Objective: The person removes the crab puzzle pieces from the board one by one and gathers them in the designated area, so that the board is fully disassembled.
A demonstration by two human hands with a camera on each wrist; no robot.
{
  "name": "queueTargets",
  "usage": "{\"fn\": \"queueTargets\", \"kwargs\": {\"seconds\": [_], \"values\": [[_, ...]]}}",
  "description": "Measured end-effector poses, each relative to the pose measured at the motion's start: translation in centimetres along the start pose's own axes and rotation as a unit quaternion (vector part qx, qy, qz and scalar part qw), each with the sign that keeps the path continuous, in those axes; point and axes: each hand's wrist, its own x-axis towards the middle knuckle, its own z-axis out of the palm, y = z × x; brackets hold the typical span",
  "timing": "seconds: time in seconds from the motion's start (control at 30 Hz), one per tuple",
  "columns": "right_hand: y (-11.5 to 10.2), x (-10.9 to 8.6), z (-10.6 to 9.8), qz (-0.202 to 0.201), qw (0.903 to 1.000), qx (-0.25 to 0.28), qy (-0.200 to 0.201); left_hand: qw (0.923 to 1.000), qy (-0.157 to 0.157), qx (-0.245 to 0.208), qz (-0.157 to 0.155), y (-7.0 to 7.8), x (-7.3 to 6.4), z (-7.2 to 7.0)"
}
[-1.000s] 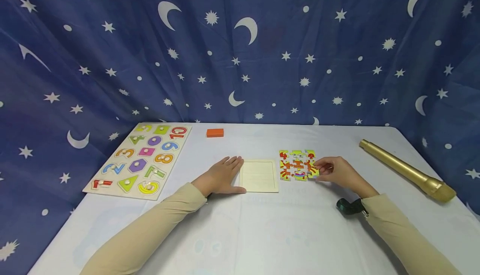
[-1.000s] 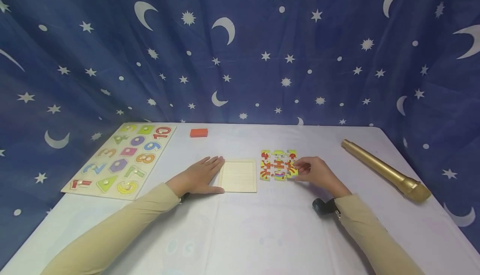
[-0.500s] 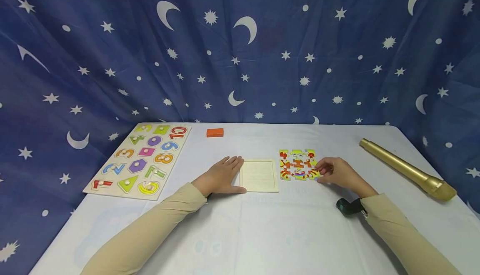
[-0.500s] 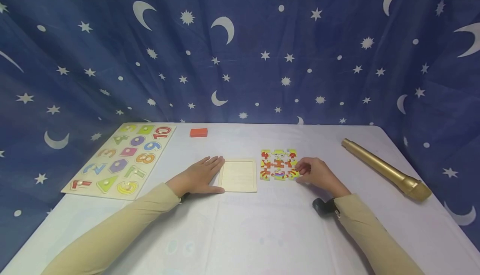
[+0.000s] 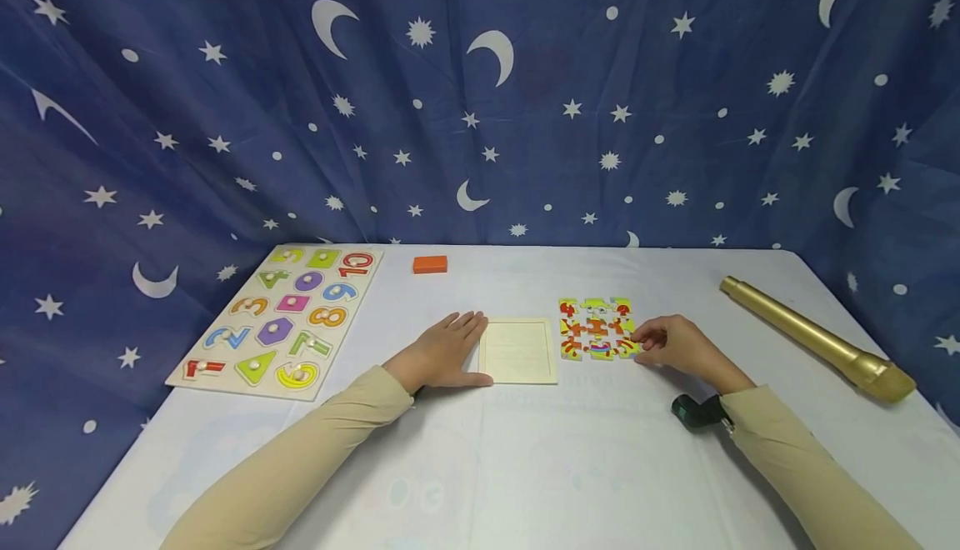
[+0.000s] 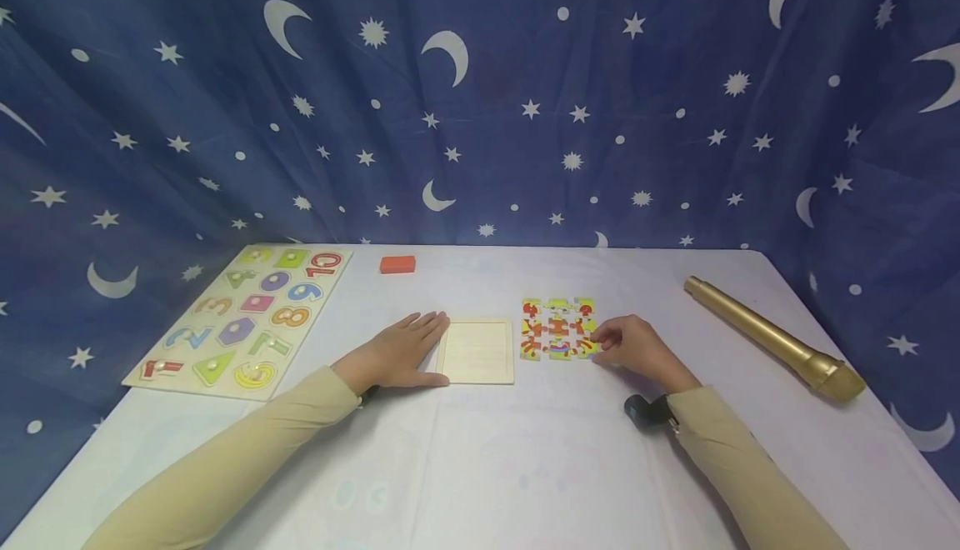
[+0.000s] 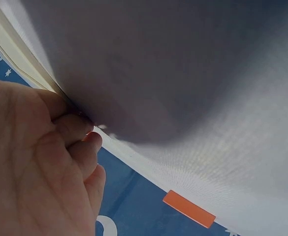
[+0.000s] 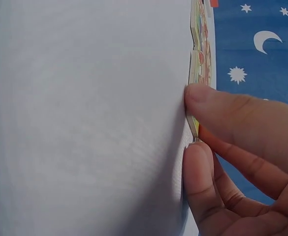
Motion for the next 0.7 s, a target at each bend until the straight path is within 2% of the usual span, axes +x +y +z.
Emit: {"fn": "queueTargets", "kwargs": {"seconds": [0.37,0.7], "values": [[-0.12,-0.13,-0.35,0.002,1.0000,0.002,-0.008,1.0000,0.004,-0.008,0.002,0.04,0.07,0.03],[0.03,0.19,-0.35,-0.001,1.0000,0.003,-0.008,1.0000,-0.005,0.001,-0.003,-0.02,0.10,-0.11]]}}
